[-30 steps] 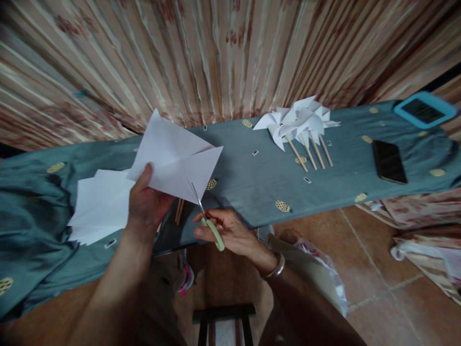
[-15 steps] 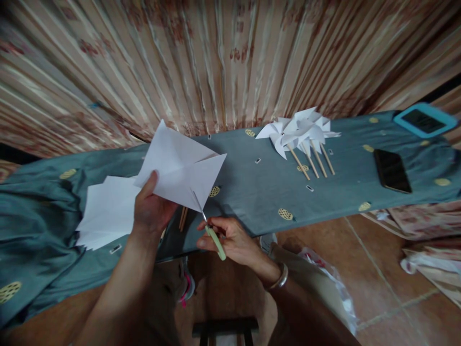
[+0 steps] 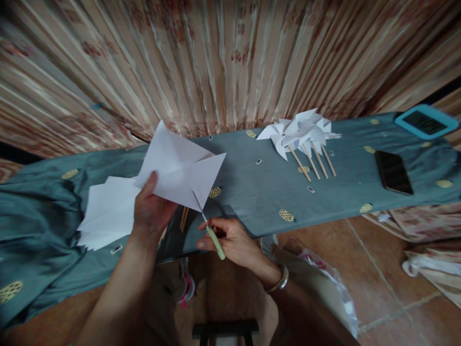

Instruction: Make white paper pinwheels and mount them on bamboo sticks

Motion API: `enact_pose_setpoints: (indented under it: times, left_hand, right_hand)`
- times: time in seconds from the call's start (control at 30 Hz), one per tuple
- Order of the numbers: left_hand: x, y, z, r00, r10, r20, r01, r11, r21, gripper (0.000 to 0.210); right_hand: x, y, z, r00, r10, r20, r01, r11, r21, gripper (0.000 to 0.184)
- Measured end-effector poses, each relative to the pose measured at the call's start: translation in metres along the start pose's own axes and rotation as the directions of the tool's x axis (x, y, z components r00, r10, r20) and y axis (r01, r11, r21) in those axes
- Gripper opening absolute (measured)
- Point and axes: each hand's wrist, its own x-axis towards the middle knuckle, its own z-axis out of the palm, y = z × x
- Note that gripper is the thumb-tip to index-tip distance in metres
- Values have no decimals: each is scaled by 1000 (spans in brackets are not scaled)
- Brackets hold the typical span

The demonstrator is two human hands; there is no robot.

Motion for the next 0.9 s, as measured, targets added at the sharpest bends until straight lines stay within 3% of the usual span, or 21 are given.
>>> enact_pose_setpoints:
  times: [0.6, 0.9]
  left_hand:
    - [-2, 0, 5, 999, -49, 24, 50, 997, -55, 32]
    - [-5, 3, 10, 997, -73, 4, 73, 991, -111, 27]
  right_hand:
    - [-1, 11, -1, 996, -76, -44, 75, 997, -36, 44]
    - [-2, 9, 2, 997, -54, -57, 52, 998, -36, 46]
